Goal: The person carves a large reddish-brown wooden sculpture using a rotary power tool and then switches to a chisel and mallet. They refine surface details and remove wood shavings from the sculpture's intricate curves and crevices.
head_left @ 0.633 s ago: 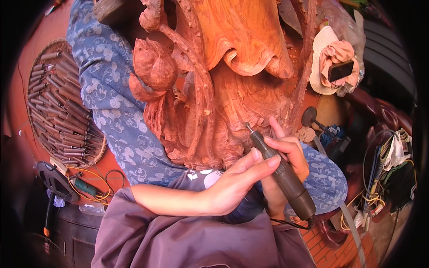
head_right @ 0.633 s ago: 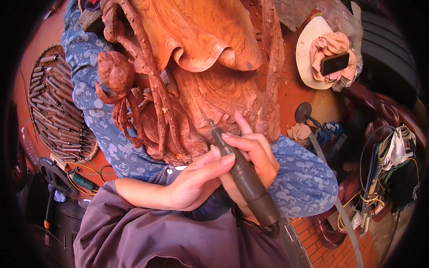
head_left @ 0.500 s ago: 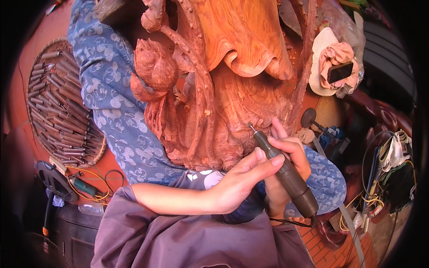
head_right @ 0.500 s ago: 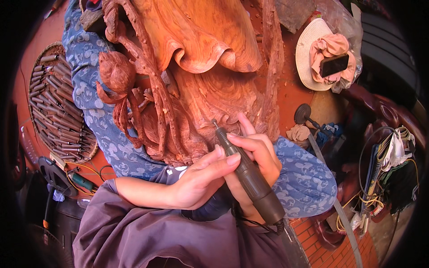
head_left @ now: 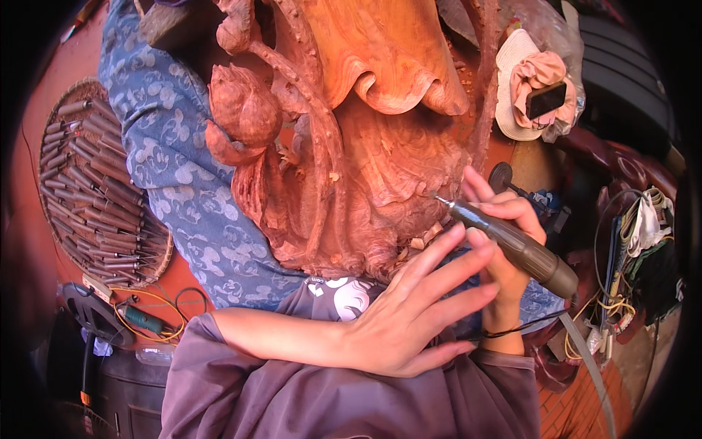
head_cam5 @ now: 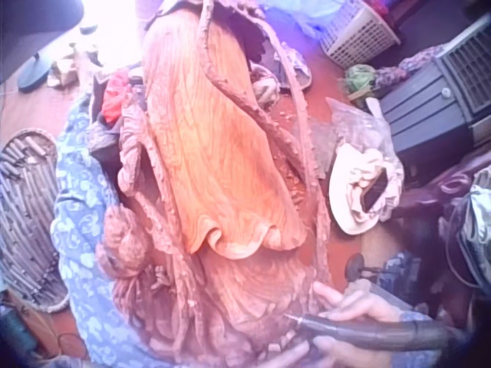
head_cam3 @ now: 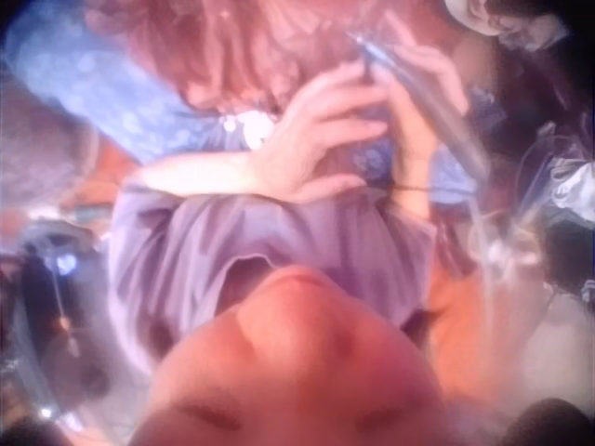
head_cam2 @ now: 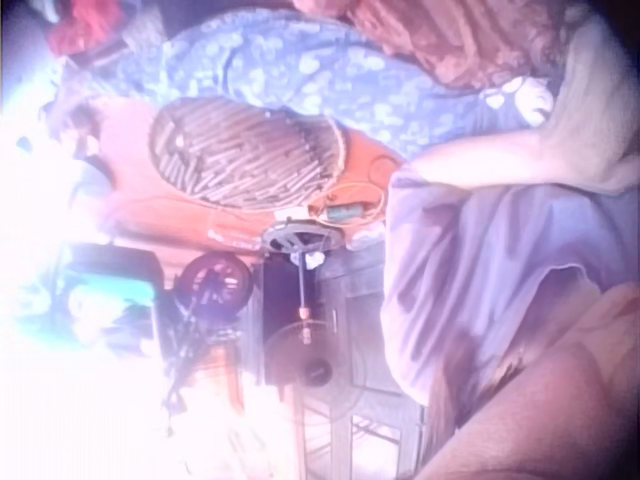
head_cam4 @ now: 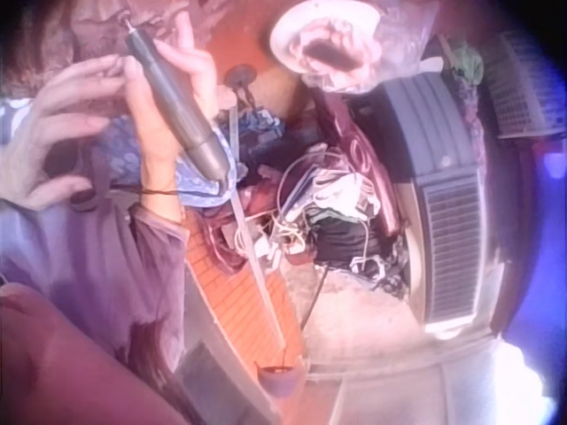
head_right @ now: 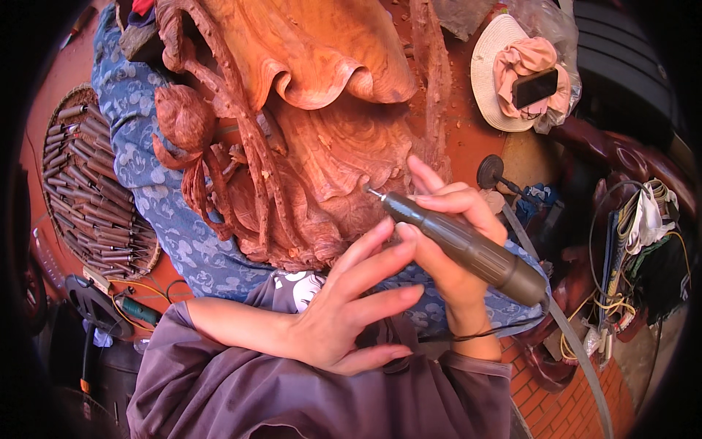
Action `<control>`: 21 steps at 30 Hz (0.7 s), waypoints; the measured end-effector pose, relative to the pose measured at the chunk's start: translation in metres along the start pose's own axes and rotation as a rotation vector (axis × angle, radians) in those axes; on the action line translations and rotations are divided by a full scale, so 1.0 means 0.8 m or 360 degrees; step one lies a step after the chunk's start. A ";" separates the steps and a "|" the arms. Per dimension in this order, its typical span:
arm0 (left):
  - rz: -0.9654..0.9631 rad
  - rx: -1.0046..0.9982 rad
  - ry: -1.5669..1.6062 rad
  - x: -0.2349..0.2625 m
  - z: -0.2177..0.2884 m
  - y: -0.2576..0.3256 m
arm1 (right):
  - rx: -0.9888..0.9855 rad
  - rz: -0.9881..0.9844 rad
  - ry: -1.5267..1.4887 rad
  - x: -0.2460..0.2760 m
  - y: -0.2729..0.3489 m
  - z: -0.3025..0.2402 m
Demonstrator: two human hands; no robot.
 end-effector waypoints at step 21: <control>-0.0243 0.0258 -0.0310 -0.001 -0.019 0.003 | 0.0166 -0.0249 0.0249 -0.024 -0.002 0.017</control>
Point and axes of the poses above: each hand's wrist, its own y-axis away from the middle knuckle, its own x-axis out of the back of the hand, z = x × y, the point moved 9 cm from there along -y, towards the middle knuckle, and after that the axes turned 5 degrees about -z, right-handed, at the moved point
